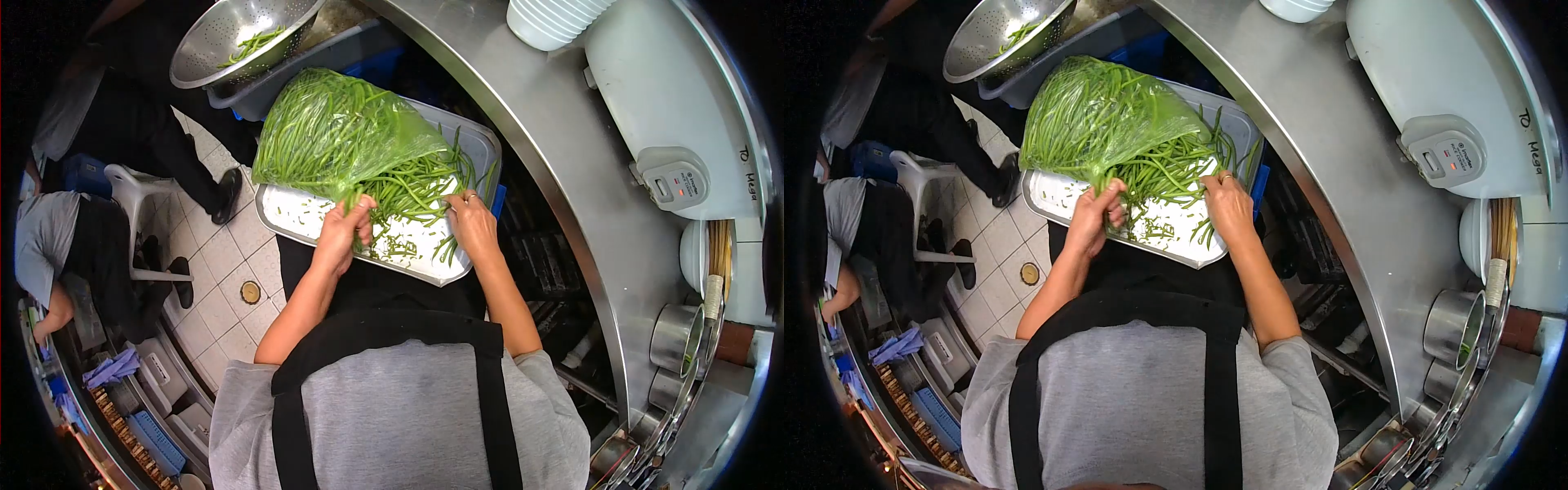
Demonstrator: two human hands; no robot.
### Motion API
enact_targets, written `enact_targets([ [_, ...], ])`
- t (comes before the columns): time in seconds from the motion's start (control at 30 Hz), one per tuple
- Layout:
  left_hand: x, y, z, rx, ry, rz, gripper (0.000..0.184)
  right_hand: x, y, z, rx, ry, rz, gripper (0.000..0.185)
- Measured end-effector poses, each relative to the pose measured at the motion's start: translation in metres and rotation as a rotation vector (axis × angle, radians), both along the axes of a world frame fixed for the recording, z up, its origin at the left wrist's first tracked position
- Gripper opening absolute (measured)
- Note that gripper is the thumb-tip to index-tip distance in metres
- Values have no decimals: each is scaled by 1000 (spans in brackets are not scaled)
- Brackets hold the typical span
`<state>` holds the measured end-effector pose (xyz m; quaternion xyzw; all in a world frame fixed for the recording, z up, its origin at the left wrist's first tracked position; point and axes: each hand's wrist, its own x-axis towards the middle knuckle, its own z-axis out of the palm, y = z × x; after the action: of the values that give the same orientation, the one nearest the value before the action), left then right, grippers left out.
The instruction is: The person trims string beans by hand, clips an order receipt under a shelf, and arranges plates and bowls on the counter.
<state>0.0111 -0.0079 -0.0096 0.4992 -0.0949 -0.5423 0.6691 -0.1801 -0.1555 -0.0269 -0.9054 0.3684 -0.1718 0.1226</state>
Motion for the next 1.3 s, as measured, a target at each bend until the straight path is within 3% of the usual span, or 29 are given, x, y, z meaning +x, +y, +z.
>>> enact_targets([
  [0.03, -2, 1, -1, -19, -15, -82, 17, -2, -4, -4, -46, 7, 23, 13],
  [0.13, -18, -9, -1, 96, -426, -243, 22, -8, 0, -1, -31, 36, 41, 9],
  [0.2, -23, -15, -25, -119, -980, -253, 22, -10, 13, 17, -37, -12, 103, 10],
  [0.37, -47, -29, 0, -144, -1274, -324, 24, -12, 35, 47, -95, -153, 181, 7],
  [0.47, -50, -31, 2, -247, -1278, -284, 26, -11, 41, 48, 115, -337, 64, 5],
  [0.6, -46, -28, 8, -279, -1119, -235, 21, -8, 31, 28, 1050, -1024, -85, 2],
  [0.67, -38, -28, 7, -261, -915, -125, 18, -4, 29, 29, 1025, -929, -108, 7],
  [0.73, -30, -21, 26, -85, -447, -92, 17, 0, 31, 26, 975, -798, -83, 8],
  [0.8, -16, -16, 22, -104, -243, -80, 18, -3, 33, 18, 971, -609, -6, 17],
  [0.9, -12, -15, 23, -132, -144, 23, 18, 0, 35, 10, 859, -442, 125, 22],
  [1.13, -9, -14, 20, -165, -92, 38, 19, 10, 38, 5, 995, -476, 150, 19],
  [1.23, -10, -10, 20, -130, -225, -11, 18, 9, 35, 5, 1251, -516, 15, 18],
  [1.3, -18, -5, 30, -242, -571, -83, 17, 9, 33, -1, 1275, -589, -95, 17],
])
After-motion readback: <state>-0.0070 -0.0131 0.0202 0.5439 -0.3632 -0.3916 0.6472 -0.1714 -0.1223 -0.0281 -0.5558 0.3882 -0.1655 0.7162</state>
